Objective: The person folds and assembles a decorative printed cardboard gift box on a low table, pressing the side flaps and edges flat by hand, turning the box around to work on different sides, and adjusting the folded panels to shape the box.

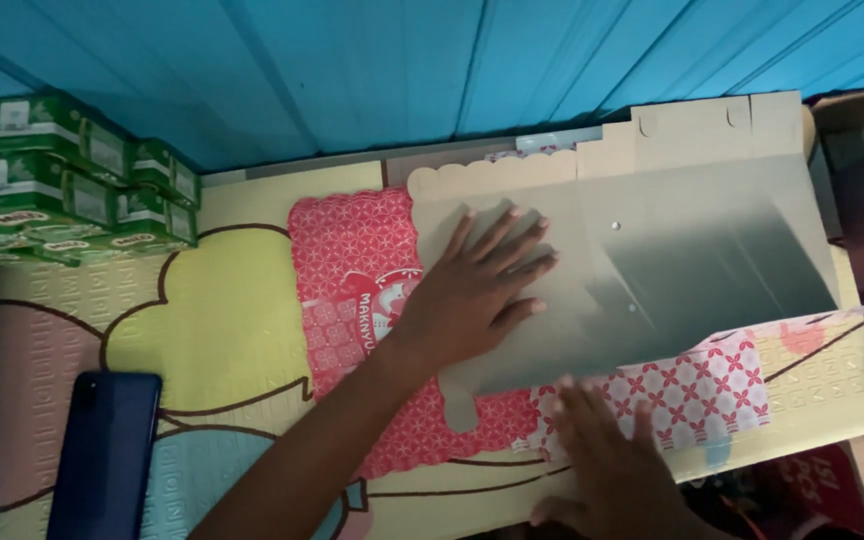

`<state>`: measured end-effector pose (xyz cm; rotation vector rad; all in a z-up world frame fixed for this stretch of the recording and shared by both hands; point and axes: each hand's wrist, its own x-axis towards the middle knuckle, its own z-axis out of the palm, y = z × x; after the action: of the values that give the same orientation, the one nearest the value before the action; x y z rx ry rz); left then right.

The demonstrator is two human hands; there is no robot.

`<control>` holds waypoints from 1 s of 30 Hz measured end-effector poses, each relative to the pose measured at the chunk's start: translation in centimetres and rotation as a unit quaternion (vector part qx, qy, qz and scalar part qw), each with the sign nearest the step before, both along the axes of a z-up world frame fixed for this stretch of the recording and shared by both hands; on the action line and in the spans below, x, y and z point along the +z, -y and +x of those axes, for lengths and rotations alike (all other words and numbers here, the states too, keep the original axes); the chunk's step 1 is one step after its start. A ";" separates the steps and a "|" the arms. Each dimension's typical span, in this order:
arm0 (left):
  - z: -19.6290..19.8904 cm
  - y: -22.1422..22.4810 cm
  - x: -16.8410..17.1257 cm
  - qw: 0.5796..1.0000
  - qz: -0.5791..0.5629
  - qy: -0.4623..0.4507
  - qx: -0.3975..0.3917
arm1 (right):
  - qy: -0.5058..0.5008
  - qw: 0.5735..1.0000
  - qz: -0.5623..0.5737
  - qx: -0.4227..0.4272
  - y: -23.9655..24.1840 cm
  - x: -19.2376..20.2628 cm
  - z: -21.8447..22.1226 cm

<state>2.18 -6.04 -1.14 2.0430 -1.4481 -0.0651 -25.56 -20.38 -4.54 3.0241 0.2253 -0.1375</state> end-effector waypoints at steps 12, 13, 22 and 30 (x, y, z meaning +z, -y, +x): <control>0.1 -0.2 -0.4 1.000 -0.015 0.001 0.007 | 0.001 0.998 0.064 0.015 -1.7 1.3 2.4; 0.1 -0.2 -0.4 1.000 -0.020 -0.005 0.006 | 0.010 0.998 0.050 0.034 -1.7 0.7 1.8; -0.1 -0.2 -1.2 1.000 -0.020 -0.008 0.014 | -0.046 0.996 0.077 0.013 -2.8 3.9 6.6; -0.1 -0.3 -0.9 0.999 -0.027 -0.014 0.015 | -0.001 0.996 0.065 0.058 -3.0 3.2 5.0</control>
<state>2.13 -5.71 -2.08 2.0111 -1.3874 -0.0426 -20.52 -17.42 -1.34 3.1298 0.4257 -0.1212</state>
